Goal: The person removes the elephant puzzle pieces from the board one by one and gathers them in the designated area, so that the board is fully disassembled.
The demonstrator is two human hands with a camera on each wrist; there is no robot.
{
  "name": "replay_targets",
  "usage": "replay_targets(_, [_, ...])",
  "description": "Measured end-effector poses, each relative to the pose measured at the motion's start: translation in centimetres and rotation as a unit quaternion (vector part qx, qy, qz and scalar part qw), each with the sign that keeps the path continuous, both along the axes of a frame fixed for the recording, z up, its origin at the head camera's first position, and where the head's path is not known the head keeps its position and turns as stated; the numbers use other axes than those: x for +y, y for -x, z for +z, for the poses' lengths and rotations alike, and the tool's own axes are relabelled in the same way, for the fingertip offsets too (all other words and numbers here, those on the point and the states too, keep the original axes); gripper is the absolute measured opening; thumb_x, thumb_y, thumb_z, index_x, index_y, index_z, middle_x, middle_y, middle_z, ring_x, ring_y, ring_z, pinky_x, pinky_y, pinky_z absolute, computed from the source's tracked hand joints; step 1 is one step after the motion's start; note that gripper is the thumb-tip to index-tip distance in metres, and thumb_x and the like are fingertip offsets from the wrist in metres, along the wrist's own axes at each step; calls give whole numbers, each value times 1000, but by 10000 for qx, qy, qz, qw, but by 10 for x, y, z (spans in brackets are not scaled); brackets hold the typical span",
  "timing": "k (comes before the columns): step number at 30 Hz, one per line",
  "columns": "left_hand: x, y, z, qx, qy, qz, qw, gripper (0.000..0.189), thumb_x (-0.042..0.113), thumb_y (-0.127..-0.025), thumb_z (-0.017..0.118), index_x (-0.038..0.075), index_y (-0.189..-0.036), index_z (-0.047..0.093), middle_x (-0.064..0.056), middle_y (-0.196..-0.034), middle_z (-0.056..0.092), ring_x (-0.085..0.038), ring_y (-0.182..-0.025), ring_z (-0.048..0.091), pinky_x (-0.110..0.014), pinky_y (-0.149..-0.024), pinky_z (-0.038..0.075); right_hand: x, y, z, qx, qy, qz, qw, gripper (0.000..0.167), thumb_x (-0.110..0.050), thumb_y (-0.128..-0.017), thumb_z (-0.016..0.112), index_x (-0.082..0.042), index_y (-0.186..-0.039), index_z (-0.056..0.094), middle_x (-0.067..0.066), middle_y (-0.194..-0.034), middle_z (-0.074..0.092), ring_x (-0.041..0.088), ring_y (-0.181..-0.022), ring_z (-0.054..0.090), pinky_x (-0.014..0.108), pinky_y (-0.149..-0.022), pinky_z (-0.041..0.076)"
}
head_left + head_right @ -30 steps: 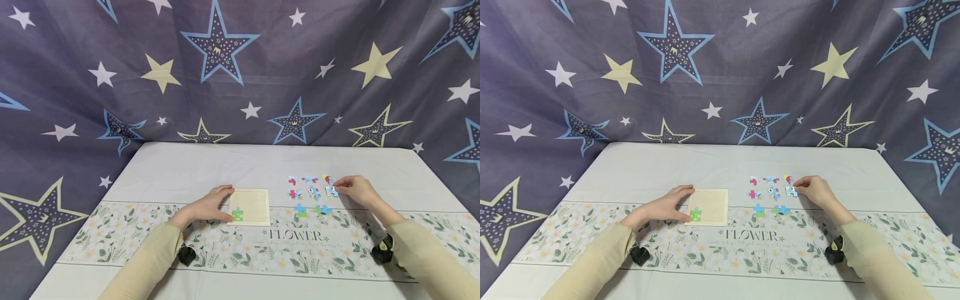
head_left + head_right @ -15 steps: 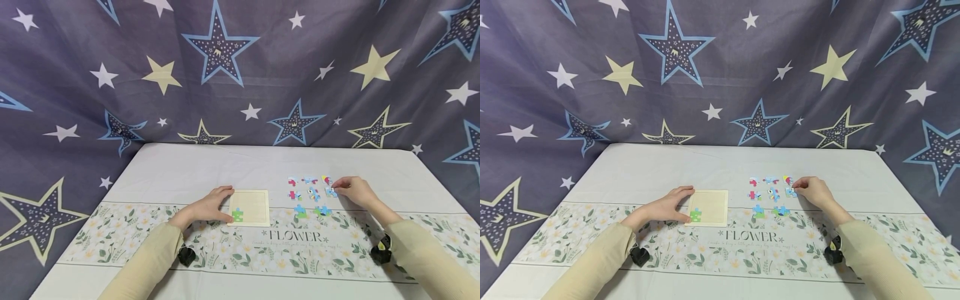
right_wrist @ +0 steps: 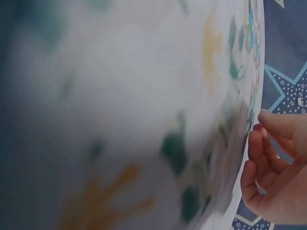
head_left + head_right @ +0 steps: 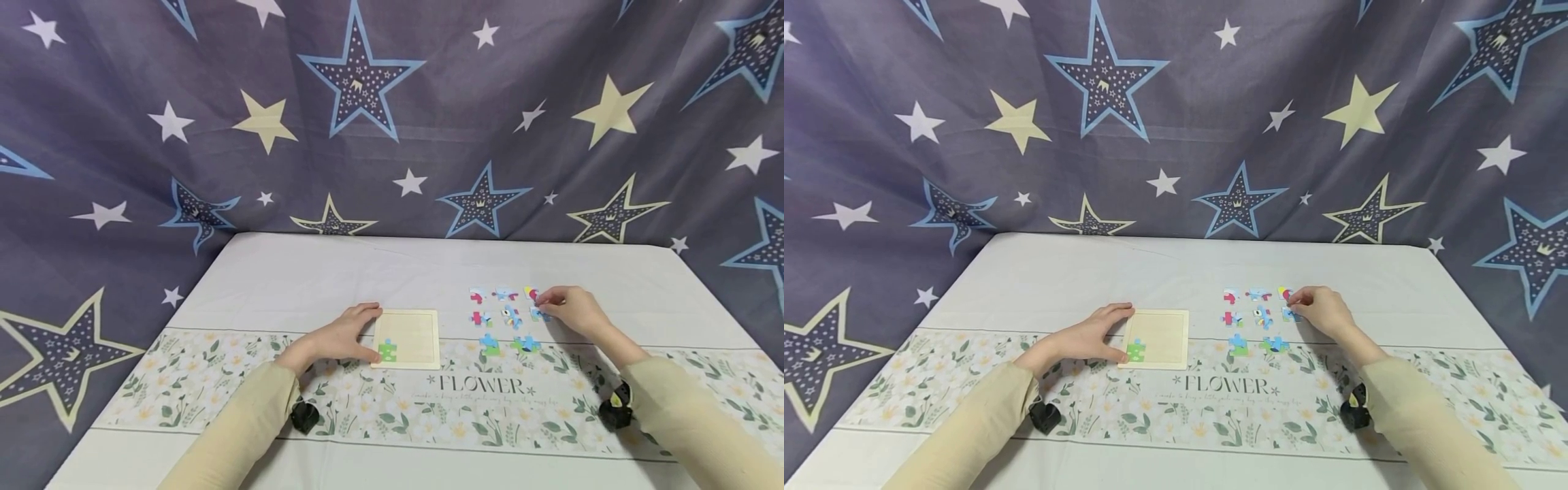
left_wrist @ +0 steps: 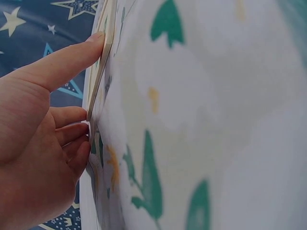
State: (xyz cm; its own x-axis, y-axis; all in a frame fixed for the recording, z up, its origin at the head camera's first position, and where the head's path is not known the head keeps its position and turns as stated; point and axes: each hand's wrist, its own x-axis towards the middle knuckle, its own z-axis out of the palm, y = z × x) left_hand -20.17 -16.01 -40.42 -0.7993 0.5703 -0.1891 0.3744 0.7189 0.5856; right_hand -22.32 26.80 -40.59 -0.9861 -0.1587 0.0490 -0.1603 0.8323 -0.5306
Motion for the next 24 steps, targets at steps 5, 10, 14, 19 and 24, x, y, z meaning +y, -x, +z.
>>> replay_targets(5, [0, 0, 0, -15, -21, -7, 10000, 90, 37, -74, 72, 5, -144, 25, -11, -151, 16, -30, -138, 11, -49, -109, 19, -17, 1, 3, 74, 122, 204, 9997, 14, -14, -87, 60, -4, -94, 67, 11, -87, 65, 16, -70, 56, 27, -57, 43])
replay_targets(10, [-1, 1, 0, -33, -25, -30, 10000, 90, 38, -74, 73, 6, -144, 25, -11, -151, 15, -30, -139, 11, -50, -109, 19, -39, -1, 7, -52, 311, 393, 9987, 14, -14, -87, 60, -5, -94, 68, 7, -82, 64, 15, -67, 55, 28, -57, 44])
replay_targets(14, [-1, 2, -1, -30, -6, -37, 10000, 90, 38, -74, 72, 6, -144, 24, -11, -151, 15, -30, -139, 11, -50, -109, 19, -59, -3, 10, -99, 390, 606, 9974, 14, -13, -86, 60, -4, -93, 68, 5, -79, 64, 14, -65, 55, 27, -56, 43])
replay_targets(19, [-1, 3, -2, -30, -10, -36, 10000, 90, 38, -74, 72, 5, -144, 25, -11, -151, 15, -30, -138, 11, -49, -109, 18, -87, -3, 10, -148, 530, 856, 9948, 12, -12, -86, 61, -5, -91, 68, 3, -75, 63, 12, -63, 54, 26, -56, 44])
replay_targets(24, [0, 2, -1, -7, 10, -21, 10000, 90, 38, -74, 72, 5, -143, 25, -11, -150, 16, -29, -138, 11, -49, -109, 18, -115, -5, 9, -195, 610, 1065, 9922, 10, -12, -85, 63, -7, -91, 68, 1, -74, 61, 11, -63, 54, 24, -55, 44])
